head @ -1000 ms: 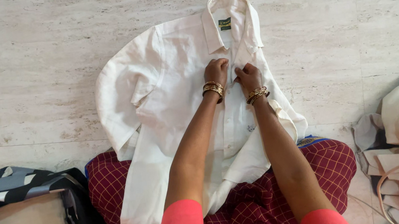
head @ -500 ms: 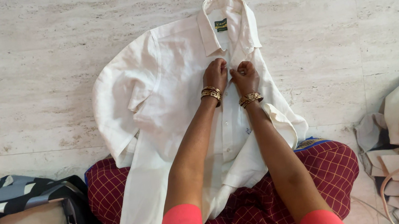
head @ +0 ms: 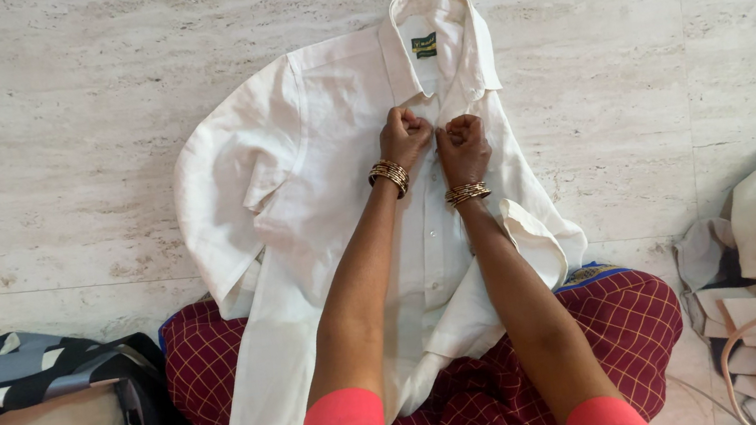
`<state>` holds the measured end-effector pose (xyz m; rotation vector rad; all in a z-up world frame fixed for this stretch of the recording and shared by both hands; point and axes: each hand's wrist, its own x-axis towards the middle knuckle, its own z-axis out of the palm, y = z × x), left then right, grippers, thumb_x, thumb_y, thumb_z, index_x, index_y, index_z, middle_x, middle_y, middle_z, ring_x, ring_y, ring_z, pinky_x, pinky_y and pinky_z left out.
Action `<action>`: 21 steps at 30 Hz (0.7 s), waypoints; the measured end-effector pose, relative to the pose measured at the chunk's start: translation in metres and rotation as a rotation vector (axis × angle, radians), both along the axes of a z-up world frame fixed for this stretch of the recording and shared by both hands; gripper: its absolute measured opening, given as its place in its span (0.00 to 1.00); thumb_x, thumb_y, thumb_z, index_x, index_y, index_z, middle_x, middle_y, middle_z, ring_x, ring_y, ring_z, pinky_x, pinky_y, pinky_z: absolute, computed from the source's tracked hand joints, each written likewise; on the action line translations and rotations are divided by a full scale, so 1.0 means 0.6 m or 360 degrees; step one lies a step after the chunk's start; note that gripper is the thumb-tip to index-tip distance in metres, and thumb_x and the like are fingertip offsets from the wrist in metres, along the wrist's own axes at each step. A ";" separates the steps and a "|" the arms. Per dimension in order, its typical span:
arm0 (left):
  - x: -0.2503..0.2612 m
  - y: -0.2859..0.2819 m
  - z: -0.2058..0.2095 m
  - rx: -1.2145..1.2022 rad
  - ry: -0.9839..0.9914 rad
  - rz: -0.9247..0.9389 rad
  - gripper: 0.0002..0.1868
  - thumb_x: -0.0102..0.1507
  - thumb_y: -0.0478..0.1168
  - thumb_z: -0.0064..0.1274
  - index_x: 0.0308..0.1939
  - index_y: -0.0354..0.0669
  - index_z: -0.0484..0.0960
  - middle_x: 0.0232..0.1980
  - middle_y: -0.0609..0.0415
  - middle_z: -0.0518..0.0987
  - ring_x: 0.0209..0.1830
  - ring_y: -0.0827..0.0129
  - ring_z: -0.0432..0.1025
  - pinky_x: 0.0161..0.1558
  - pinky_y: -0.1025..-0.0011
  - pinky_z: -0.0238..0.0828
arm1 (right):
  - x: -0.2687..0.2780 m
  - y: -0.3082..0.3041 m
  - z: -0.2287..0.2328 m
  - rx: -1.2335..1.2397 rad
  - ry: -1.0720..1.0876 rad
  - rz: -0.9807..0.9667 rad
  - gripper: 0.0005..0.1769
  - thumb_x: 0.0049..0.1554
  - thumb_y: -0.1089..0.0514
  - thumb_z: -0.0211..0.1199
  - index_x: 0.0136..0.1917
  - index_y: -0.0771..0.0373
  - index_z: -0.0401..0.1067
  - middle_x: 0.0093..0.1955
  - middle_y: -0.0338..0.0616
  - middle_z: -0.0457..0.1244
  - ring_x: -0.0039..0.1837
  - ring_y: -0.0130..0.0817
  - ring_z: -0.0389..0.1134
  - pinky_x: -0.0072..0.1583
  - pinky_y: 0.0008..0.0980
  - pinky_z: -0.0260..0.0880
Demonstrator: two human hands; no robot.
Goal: The person buttons a white shirt while sitting on the floor, then folds the shirt into a rectangle and places it into a bag before taking out a blue striped shirt.
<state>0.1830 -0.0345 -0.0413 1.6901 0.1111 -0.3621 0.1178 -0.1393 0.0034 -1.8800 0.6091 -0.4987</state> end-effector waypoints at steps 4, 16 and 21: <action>0.000 0.006 0.007 -0.0193 0.0064 -0.0005 0.18 0.57 0.39 0.64 0.42 0.41 0.69 0.37 0.54 0.81 0.36 0.74 0.78 0.39 0.73 0.80 | 0.001 0.003 -0.007 -0.0026 0.0032 -0.0039 0.16 0.53 0.64 0.74 0.48 0.65 0.68 0.42 0.42 0.71 0.43 0.24 0.73 0.47 0.23 0.76; -0.008 0.006 0.021 -0.0173 -0.0007 -0.0024 0.19 0.57 0.35 0.61 0.45 0.39 0.66 0.37 0.52 0.84 0.35 0.72 0.80 0.36 0.73 0.79 | -0.009 -0.036 -0.030 0.0841 -0.0036 0.0216 0.13 0.60 0.68 0.62 0.57 0.66 0.65 0.49 0.44 0.71 0.45 0.27 0.73 0.49 0.25 0.78; -0.012 0.004 0.029 -0.0161 -0.0020 -0.0043 0.21 0.58 0.38 0.63 0.47 0.41 0.67 0.38 0.52 0.86 0.36 0.73 0.82 0.36 0.74 0.80 | 0.006 -0.037 -0.025 0.0816 0.0022 0.0287 0.20 0.56 0.69 0.67 0.58 0.65 0.63 0.47 0.45 0.69 0.46 0.27 0.72 0.48 0.25 0.77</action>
